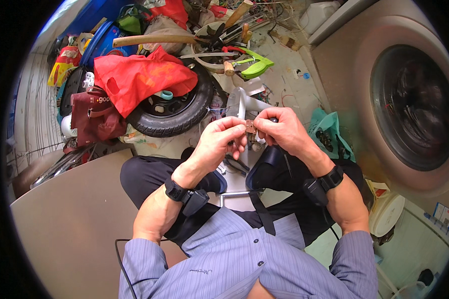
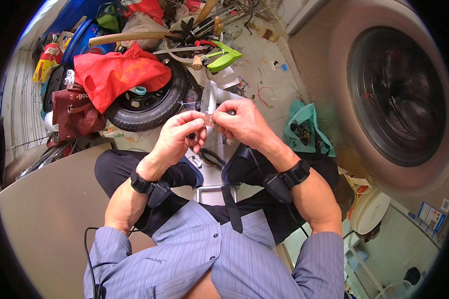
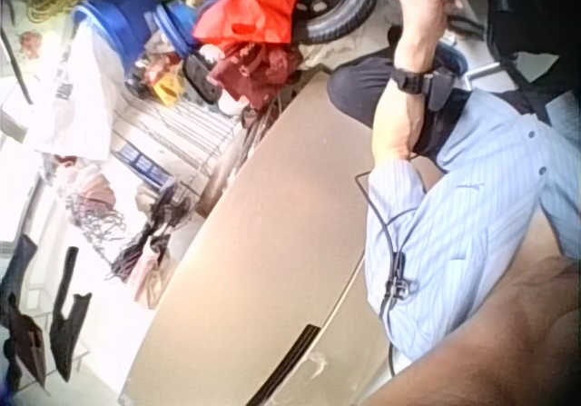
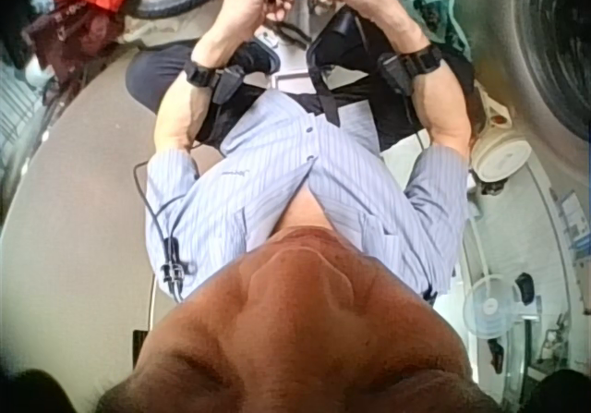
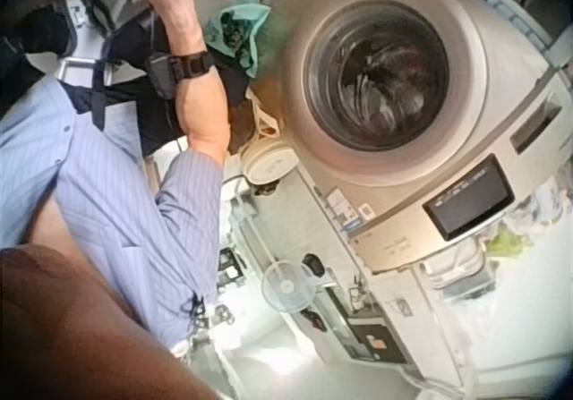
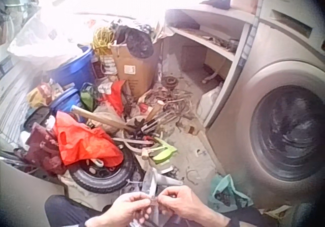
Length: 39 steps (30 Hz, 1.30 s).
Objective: The person uses pliers and a screwdriver to disassemble components from a small appliance base, removing small metal and plastic parts.
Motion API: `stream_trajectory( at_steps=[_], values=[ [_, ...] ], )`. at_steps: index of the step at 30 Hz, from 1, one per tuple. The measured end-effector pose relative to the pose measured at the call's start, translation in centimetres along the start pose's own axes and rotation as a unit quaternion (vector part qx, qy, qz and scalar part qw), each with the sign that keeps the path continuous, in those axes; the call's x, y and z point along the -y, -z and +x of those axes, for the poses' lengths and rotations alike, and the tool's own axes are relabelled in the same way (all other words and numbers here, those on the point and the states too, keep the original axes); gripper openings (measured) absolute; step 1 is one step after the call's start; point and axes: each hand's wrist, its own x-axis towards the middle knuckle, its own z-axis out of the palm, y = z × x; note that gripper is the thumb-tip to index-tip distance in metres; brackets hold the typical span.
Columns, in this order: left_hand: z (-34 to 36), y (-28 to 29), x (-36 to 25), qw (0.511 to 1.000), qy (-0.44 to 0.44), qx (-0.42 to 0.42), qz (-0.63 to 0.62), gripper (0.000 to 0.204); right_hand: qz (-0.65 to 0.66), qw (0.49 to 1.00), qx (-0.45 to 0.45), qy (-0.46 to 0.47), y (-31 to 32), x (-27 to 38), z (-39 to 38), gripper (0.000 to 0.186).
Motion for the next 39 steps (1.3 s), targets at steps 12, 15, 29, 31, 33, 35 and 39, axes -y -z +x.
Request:
stream_trajectory(
  at_steps=[12,15,29,31,33,35,39],
  values=[
    [0.1,0.4,-0.4,0.994,0.008,0.062,-0.090,0.016,0.010,0.998,0.026,0.051,0.4,-0.1,-0.5,0.021],
    [0.3,0.2,-0.3,0.995,0.005,0.050,-0.081,0.016,0.013,0.997,0.034,0.065,0.5,-0.3,-0.5,0.021],
    [1.2,0.7,0.5,0.991,-0.009,0.092,-0.097,0.016,0.103,0.993,0.044,0.031,0.4,-1.7,0.3,0.021],
    [1.2,0.7,0.3,0.994,-0.015,0.074,-0.075,0.016,0.092,0.995,0.029,0.034,0.3,-1.5,0.4,0.021],
    [1.1,0.4,-0.1,0.996,-0.031,0.064,-0.052,0.015,0.081,0.996,0.014,0.036,0.3,-1.2,0.4,0.021],
    [0.9,0.2,-0.3,0.997,-0.045,0.053,-0.034,0.015,0.078,0.996,0.014,0.048,0.4,-0.8,0.3,0.023],
    [0.2,-0.3,-0.6,0.998,-0.049,0.033,-0.034,0.014,0.082,0.994,0.028,0.071,0.5,-0.8,0.3,0.023]
  ],
)
